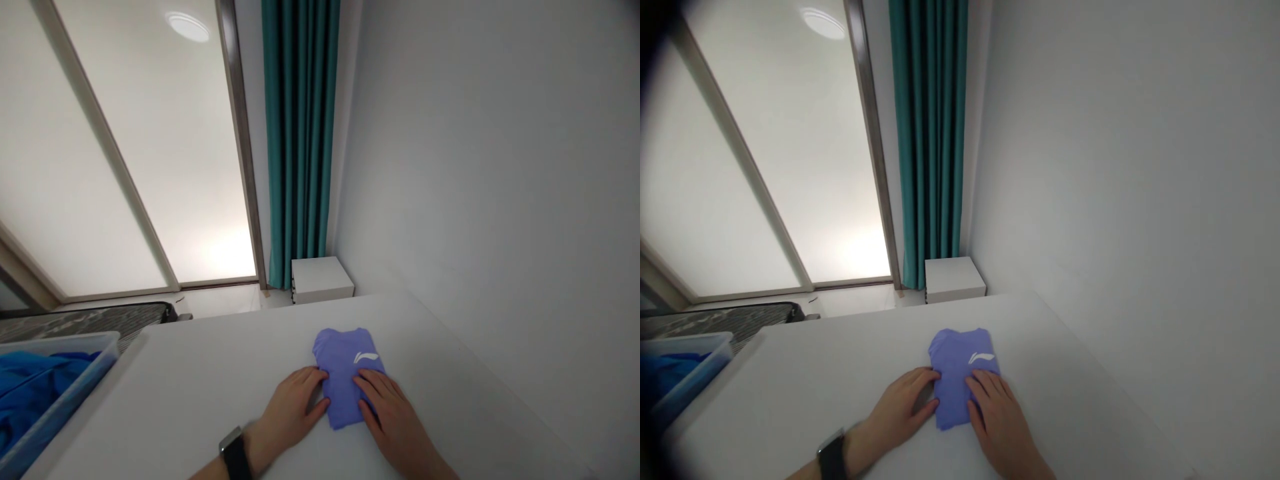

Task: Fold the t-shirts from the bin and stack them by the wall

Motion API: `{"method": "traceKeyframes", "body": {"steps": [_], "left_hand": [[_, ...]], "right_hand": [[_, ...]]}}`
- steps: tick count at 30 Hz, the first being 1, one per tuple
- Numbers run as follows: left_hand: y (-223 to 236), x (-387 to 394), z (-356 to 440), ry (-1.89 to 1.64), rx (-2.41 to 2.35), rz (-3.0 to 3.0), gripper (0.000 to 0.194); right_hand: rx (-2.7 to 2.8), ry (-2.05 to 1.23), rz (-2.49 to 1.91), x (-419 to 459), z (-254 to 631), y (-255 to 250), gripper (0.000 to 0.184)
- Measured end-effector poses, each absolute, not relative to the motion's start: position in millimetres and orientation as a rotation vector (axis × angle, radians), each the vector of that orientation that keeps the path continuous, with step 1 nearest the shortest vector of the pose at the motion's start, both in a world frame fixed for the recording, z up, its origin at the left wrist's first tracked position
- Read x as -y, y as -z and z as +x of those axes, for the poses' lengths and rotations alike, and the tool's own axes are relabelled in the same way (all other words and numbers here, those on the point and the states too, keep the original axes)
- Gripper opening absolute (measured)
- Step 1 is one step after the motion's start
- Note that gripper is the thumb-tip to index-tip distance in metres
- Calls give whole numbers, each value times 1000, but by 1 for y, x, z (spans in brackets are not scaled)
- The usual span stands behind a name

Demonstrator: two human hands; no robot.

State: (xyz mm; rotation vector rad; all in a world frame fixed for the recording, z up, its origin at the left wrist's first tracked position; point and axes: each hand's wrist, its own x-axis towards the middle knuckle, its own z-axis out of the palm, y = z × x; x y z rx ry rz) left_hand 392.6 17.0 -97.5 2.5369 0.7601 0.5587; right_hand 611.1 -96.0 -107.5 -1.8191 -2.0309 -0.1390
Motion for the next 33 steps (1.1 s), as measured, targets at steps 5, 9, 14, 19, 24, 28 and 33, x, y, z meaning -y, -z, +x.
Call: {"method": "traceKeyframes", "body": {"steps": [5,9,14,19,24,28,33], "left_hand": [[100,-32,438,-546,-739,2566,32],[105,-42,477,-597,-733,2564,30],[108,-56,530,-625,-735,2562,26],[110,-72,573,-643,-722,2565,25],[111,-84,606,-649,-735,2558,25],[109,-94,631,-661,-743,2550,26],[113,-105,654,-688,-732,2541,26]], "right_hand": [[2036,105,-1881,85,652,104,36],[1944,118,-1967,75,677,103,38],[1802,138,-2199,58,701,100,45],[1717,127,-2331,40,730,101,50],[1677,131,-2359,22,762,107,52],[1675,143,-2338,8,789,112,53],[1657,162,-2327,-5,813,114,52]]}}
